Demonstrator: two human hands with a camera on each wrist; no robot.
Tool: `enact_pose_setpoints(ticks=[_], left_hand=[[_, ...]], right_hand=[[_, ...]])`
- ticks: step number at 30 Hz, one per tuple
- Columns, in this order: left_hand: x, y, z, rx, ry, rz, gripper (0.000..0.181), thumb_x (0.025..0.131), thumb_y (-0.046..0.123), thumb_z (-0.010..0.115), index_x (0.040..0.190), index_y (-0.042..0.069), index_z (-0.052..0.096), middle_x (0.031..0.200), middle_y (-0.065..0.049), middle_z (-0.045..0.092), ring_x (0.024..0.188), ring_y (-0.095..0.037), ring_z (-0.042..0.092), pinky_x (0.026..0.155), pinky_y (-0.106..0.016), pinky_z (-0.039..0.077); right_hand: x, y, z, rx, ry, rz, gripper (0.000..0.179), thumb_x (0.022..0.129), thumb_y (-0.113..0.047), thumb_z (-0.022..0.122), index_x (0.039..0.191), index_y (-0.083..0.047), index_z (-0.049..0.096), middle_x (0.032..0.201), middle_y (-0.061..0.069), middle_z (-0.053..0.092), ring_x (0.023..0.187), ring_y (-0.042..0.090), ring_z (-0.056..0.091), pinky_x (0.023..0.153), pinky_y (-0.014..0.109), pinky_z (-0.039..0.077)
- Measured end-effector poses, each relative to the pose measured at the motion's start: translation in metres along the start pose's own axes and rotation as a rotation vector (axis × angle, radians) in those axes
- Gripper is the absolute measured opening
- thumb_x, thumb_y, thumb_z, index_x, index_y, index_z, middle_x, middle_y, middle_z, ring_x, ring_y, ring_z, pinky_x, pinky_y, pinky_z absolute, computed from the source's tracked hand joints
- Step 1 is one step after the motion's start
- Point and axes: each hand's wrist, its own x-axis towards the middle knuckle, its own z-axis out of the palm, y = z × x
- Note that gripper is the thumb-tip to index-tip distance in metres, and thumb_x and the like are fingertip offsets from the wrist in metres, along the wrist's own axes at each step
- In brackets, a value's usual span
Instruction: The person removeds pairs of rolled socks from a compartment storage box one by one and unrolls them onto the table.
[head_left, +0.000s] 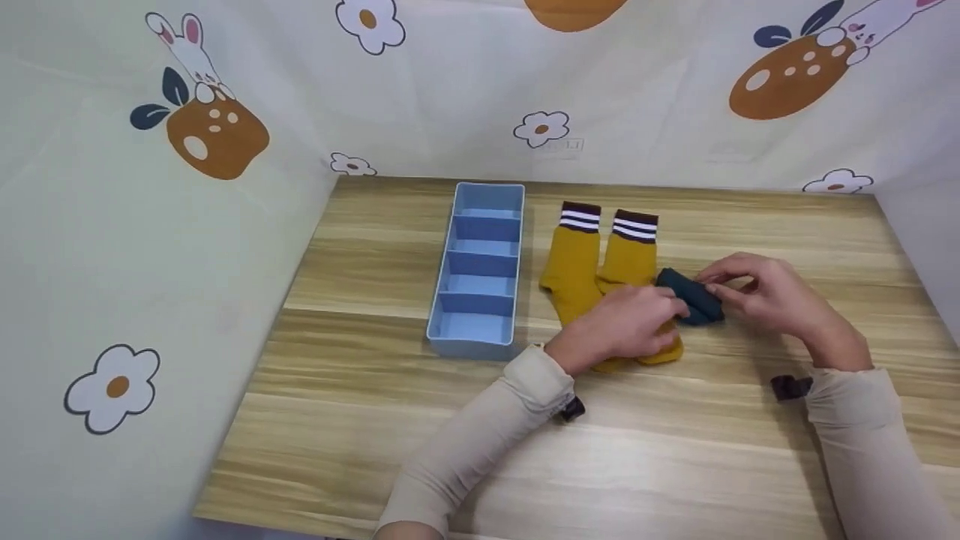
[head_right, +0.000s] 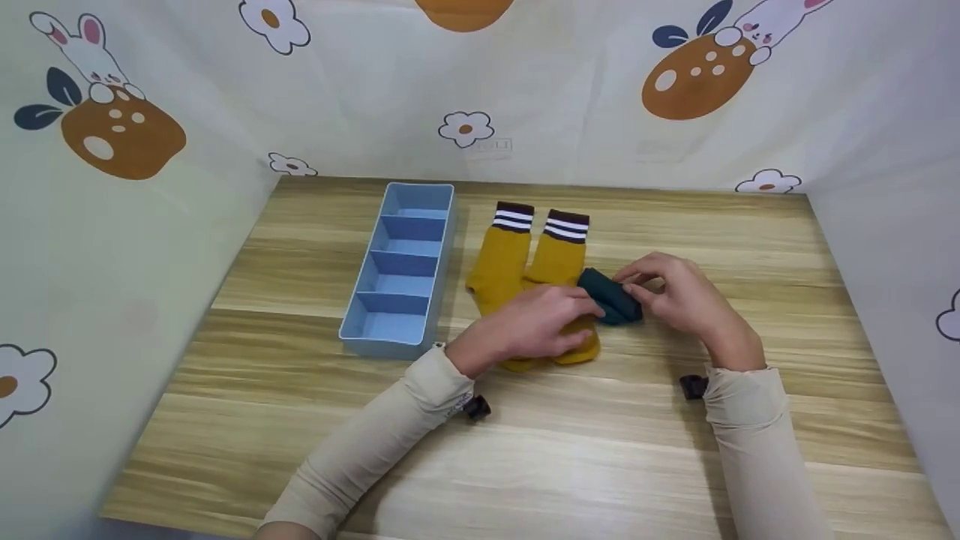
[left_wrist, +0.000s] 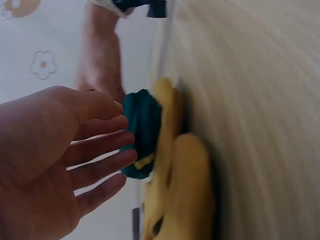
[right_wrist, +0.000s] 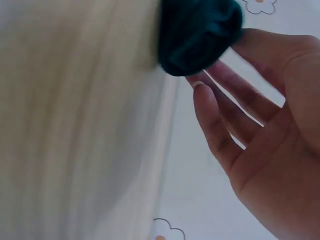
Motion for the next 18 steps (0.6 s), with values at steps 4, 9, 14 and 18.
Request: enact_pose_setpoints(ticks=[4, 9, 14, 18], left_hand=[[0.009, 0.003, 0.010, -0.058, 0.004, -0.022, 0.052, 0.109, 0.031, 0.061, 0.158, 0.016, 0.053, 0.147, -0.003, 0.064, 0.122, -0.013, 0.067, 0.106, -0.022, 0.054], [0.010, 0.008, 0.020, -0.051, 0.089, -0.011, 0.048, 0.108, 0.027, 0.060, 0.155, 0.015, 0.056, 0.139, -0.003, 0.065, 0.121, -0.014, 0.066, 0.105, -0.021, 0.054], [0.007, 0.013, 0.027, 0.083, 0.165, 0.007, 0.035, 0.107, 0.034, 0.062, 0.139, 0.023, 0.072, 0.135, 0.002, 0.061, 0.120, -0.014, 0.058, 0.104, -0.022, 0.050], [0.006, 0.013, 0.030, 0.068, 0.136, 0.048, 0.033, 0.107, 0.032, 0.063, 0.137, 0.022, 0.073, 0.137, 0.001, 0.062, 0.121, -0.014, 0.059, 0.108, -0.021, 0.048]], right_hand=[[-0.004, -0.003, -0.006, 0.005, -0.066, 0.049, 0.020, 0.100, -0.007, 0.076, 0.117, -0.016, 0.082, 0.116, 0.008, 0.082, 0.099, 0.000, 0.069, 0.078, 0.016, 0.058], [-0.007, -0.007, -0.009, 0.022, -0.132, 0.080, 0.022, 0.095, -0.017, 0.085, 0.116, -0.013, 0.079, 0.115, 0.008, 0.080, 0.102, 0.008, 0.073, 0.085, 0.021, 0.060], [-0.009, -0.008, -0.012, 0.002, -0.177, 0.092, 0.026, 0.092, -0.010, 0.086, 0.116, -0.008, 0.075, 0.117, 0.011, 0.078, 0.109, 0.025, 0.074, 0.090, 0.024, 0.059], [-0.009, -0.010, -0.016, 0.025, -0.235, 0.143, 0.027, 0.095, -0.005, 0.082, 0.120, -0.004, 0.072, 0.123, 0.018, 0.076, 0.115, 0.038, 0.073, 0.086, 0.023, 0.058]])
